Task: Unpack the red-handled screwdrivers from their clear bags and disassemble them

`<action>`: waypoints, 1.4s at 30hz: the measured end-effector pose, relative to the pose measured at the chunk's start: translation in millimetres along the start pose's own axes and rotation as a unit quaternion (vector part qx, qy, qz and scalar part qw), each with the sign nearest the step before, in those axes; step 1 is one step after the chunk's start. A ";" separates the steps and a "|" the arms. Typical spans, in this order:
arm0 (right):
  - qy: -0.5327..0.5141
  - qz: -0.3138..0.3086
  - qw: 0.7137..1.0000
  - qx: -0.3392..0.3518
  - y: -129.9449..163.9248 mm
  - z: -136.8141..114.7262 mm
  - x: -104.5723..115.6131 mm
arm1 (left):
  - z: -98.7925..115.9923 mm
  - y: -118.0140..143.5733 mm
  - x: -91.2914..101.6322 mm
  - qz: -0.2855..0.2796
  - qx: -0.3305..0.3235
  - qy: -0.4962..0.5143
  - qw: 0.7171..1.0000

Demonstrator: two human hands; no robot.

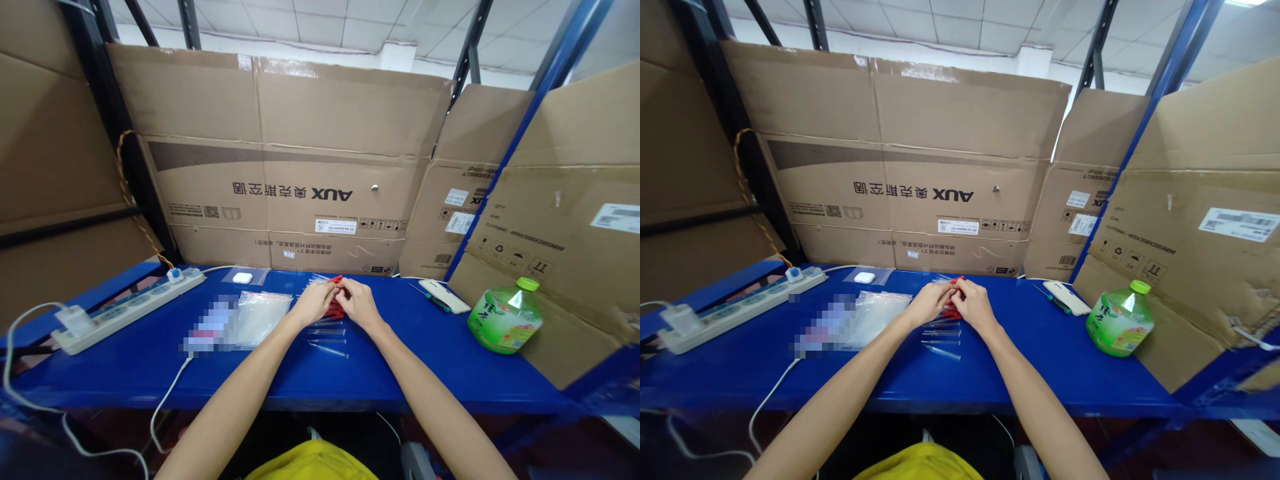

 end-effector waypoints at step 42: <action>-0.069 -0.072 0.995 -0.013 -2.0 10.6 8.3 | 3.6 4.8 -6.6 -0.069 0.042 -0.071 0.994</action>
Point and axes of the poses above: each hand's wrist, its own y-axis away from the middle knuckle, its own x-axis out of the back of the hand, z = x × y, the point moved 4 cm from there along -y, towards the middle knuckle, and after that the axes turned 8 degrees about -x, right-handed, at the moved point
